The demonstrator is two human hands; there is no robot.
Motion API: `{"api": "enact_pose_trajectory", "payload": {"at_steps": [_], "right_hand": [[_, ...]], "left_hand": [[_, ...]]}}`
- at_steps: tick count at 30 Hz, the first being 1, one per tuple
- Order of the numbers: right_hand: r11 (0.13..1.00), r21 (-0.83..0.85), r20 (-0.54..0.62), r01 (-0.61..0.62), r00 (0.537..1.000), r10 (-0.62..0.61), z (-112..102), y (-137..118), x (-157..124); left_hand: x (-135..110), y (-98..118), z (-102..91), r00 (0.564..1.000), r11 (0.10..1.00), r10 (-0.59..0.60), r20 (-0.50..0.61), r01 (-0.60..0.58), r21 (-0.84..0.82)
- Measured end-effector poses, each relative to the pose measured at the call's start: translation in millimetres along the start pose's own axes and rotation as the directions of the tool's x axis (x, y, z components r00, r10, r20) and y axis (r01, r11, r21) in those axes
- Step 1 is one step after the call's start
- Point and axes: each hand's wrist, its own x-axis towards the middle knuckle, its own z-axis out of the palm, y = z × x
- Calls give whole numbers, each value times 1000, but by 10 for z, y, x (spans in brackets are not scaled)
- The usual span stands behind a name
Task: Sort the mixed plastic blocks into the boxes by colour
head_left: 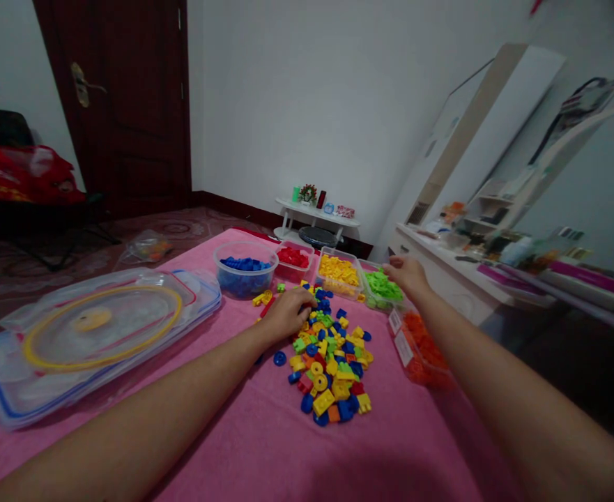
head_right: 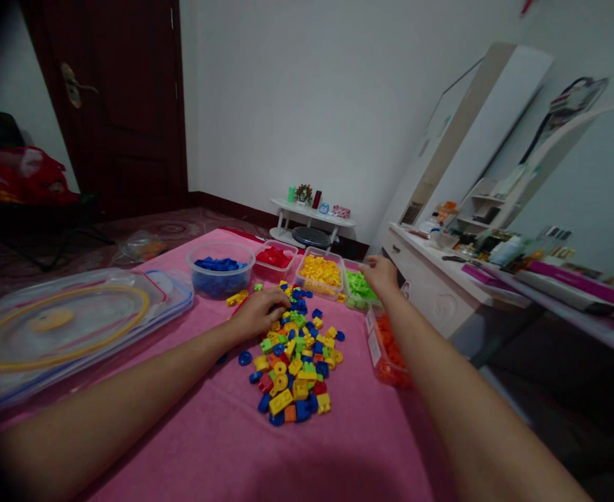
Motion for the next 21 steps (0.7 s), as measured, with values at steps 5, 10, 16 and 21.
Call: {"api": "enact_pose_trajectory", "payload": {"at_steps": [5,10,16,21], "right_hand": [[980,-49,280,191,945,-170,337,-310,-322],[909,-187,580,372,789,-203,589,-573,-764],[906,-302,460,296,878,-134,738,-500,-1057],[962,-150,355,226,921,-161,785,-368,-1087]], "left_hand": [[-7,16,-7,1000,1000,4,-8,-4,3],[-7,-1,1,1000,1000,0,0,0,6],[-4,-16,15,1000,1000,5,7,-5,3],[-7,6,-7,1000,1000,-12,17,12,10]]}}
